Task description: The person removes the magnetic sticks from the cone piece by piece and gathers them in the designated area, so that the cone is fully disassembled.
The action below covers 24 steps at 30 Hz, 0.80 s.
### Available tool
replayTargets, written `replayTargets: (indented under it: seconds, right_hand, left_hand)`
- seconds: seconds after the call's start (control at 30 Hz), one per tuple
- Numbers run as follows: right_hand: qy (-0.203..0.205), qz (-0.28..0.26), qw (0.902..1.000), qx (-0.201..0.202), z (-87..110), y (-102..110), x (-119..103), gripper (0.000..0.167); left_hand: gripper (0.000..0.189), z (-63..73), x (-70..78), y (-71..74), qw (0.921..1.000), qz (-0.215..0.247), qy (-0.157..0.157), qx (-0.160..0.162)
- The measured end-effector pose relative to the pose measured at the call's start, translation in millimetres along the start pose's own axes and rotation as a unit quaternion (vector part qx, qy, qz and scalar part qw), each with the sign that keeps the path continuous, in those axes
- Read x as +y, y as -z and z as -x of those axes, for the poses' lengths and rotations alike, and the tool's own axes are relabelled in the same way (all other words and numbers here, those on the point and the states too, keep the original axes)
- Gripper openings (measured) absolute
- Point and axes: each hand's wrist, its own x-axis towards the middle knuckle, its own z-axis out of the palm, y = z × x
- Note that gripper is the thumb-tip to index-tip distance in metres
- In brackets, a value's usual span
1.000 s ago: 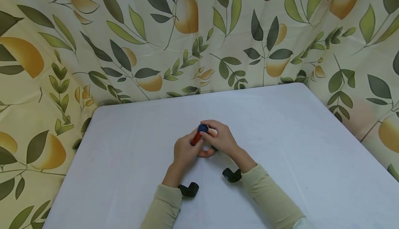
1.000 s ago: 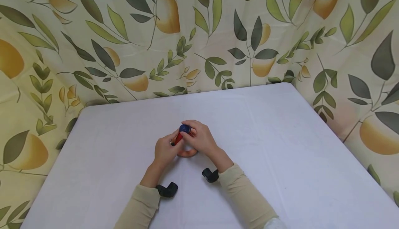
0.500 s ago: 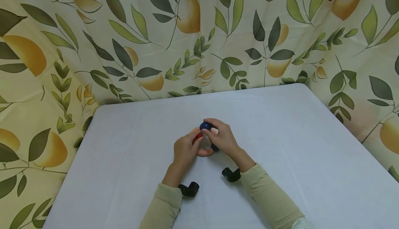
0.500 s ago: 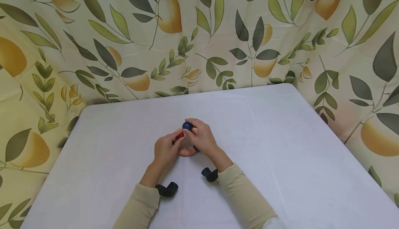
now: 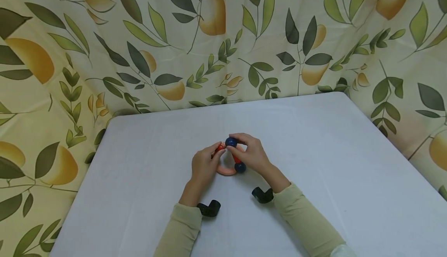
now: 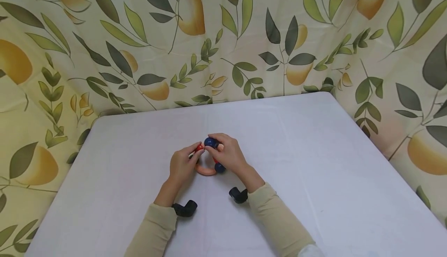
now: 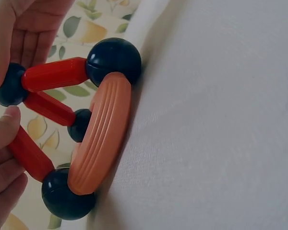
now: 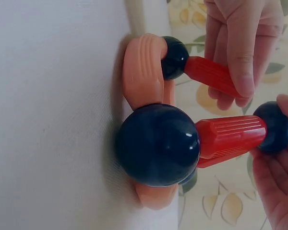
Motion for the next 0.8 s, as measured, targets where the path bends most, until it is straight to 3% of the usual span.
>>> replayTargets:
  seconds: [0.27, 0.5, 0.67, 0.8]
  right_hand:
    - [0.000, 0.005, 1.0000, -0.001, 5.4, -0.4, -5.1, 0.036]
    - [-0.005, 0.003, 1.0000, 0.001, 6.1, -1.9, -3.6, 0.035]
    - [-0.005, -0.007, 0.9999, -0.009, 9.9, 2.2, -3.6, 0.037]
    - [0.000, -0.037, 0.9991, -0.024, 8.1, 9.4, -1.4, 0.041]
  left_hand:
    - [0.033, 0.2, -4.6, 4.9, 0.9997, -0.007, 0.022, -0.004]
    - [0.033, 0.0, -6.1, 7.5, 0.9998, 0.003, 0.020, -0.005]
    - [0.035, 6.1, 1.4, 9.8, 0.9998, -0.004, -0.003, 0.019]
    - [0.036, 11.0, 11.4, 16.1, 0.9973, -0.010, -0.050, 0.054]
